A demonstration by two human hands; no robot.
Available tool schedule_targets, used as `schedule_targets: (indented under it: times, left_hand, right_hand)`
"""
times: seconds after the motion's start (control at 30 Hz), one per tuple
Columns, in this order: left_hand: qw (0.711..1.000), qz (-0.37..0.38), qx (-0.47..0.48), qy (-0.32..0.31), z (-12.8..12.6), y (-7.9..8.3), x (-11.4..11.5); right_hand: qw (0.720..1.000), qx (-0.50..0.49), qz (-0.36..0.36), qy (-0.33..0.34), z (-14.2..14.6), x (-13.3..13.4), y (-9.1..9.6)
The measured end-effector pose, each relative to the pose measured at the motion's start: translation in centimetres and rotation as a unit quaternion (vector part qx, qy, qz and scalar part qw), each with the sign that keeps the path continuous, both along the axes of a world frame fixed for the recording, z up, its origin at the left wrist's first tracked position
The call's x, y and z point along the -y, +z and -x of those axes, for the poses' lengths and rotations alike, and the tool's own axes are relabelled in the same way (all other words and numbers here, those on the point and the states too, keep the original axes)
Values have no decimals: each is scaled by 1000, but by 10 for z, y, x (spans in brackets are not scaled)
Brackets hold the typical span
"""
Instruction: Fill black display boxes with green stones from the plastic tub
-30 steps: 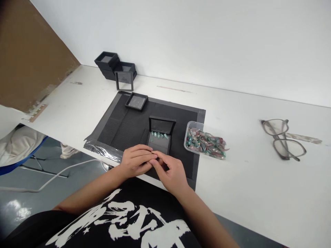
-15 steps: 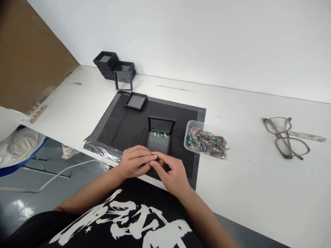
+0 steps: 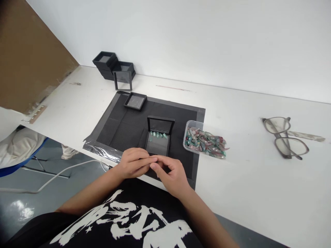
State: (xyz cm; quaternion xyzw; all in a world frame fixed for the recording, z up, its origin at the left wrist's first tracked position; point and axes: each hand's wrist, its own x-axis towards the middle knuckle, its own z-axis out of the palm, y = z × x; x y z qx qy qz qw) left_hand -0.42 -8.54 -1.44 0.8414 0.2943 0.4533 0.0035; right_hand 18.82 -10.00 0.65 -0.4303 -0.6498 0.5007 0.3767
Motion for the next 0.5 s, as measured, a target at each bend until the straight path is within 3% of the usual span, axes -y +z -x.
schedule_targets:
  times: [0.33, 0.4, 0.5]
  left_hand:
    - [996, 53, 73, 1, -1, 9, 1]
    - [989, 66, 130, 11, -4, 25, 2]
    - [968, 90, 231, 24, -17, 68, 9]
  right_hand:
    - [998, 38, -29, -31, 0, 0, 0]
    - [993, 75, -74, -47, -1, -1, -2]
    - [978, 136, -148, -58, -4, -5, -1]
